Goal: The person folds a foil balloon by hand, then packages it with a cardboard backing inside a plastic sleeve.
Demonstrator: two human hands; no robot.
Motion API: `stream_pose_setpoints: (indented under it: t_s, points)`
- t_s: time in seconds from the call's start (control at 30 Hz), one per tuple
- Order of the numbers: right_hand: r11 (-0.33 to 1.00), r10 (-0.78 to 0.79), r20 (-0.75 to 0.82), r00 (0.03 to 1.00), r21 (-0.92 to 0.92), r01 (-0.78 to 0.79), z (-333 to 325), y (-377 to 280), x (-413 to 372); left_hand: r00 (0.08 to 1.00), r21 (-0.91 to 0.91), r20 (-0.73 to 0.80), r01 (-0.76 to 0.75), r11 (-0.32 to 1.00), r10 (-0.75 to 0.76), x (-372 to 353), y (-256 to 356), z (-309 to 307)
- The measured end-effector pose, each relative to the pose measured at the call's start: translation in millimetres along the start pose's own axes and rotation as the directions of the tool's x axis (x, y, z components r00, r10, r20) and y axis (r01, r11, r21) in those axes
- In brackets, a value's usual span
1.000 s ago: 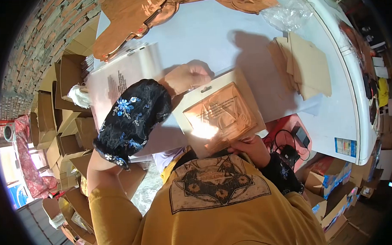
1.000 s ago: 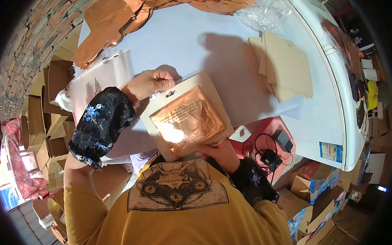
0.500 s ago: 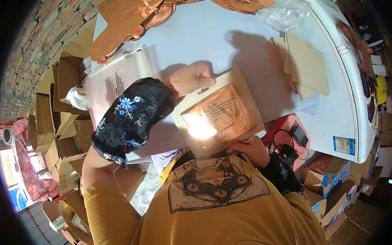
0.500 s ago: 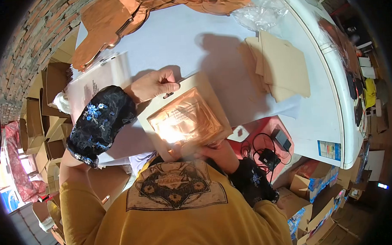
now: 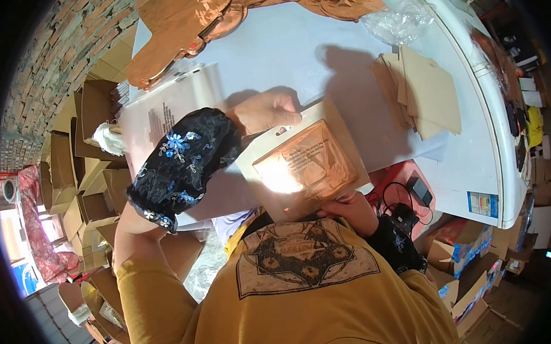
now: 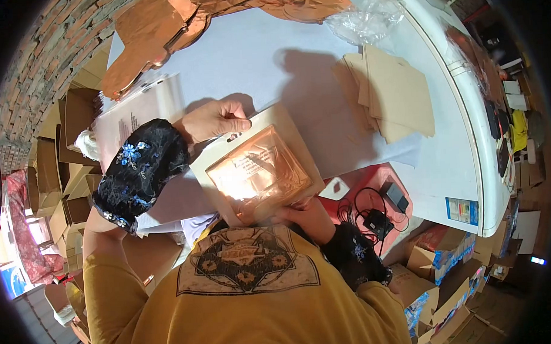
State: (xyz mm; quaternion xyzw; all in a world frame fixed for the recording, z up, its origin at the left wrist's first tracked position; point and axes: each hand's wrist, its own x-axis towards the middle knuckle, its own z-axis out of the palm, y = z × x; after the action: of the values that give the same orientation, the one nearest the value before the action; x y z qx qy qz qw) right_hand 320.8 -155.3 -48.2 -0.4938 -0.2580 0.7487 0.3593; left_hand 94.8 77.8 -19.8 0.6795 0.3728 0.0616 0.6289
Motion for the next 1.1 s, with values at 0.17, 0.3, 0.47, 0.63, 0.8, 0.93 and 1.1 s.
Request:
stream_pose_setpoints:
  t_s: [0.17,0.3,0.47,0.63,0.8,0.93,1.1]
  points:
    - [1.000,0.022,-0.004,1.000,-0.006,-0.022,-4.2,4.2,0.8,1.000,-0.079,-0.007,-0.021,0.997,0.020,2.3,-5.6,0.1]
    - [1.000,-0.009,0.027,1.000,-0.017,0.010,-2.4,0.6,0.6,0.998,-0.186,0.046,-0.034,0.982,0.043,-1.3,-4.0,-4.6]
    - [1.000,0.017,-0.001,1.000,-0.014,-0.017,-2.0,0.8,0.4,0.997,-0.172,0.028,-0.072,0.982,0.077,3.4,-16.4,-3.5]
    - [1.000,0.008,-0.032,0.999,0.005,-0.008,2.0,-2.3,-1.9,0.999,-0.279,0.039,0.023,0.960,-0.013,-12.4,12.4,0.5]
    - [0.999,0.025,-0.027,0.999,0.021,-0.024,-1.0,4.0,0.0,0.989,-0.128,0.142,0.050,0.991,-0.031,-5.7,-2.0,-11.9]
    - [1.000,0.025,-0.024,0.999,-0.006,-0.025,0.6,-3.1,-0.2,0.992,-0.322,0.054,-0.092,0.942,0.116,-1.3,-9.1,-1.8]
    - [0.997,0.070,-0.012,0.998,-0.025,-0.070,-0.8,-5.7,-2.0,0.993,-0.381,0.052,0.121,0.917,-0.110,-3.9,3.6,-8.1]
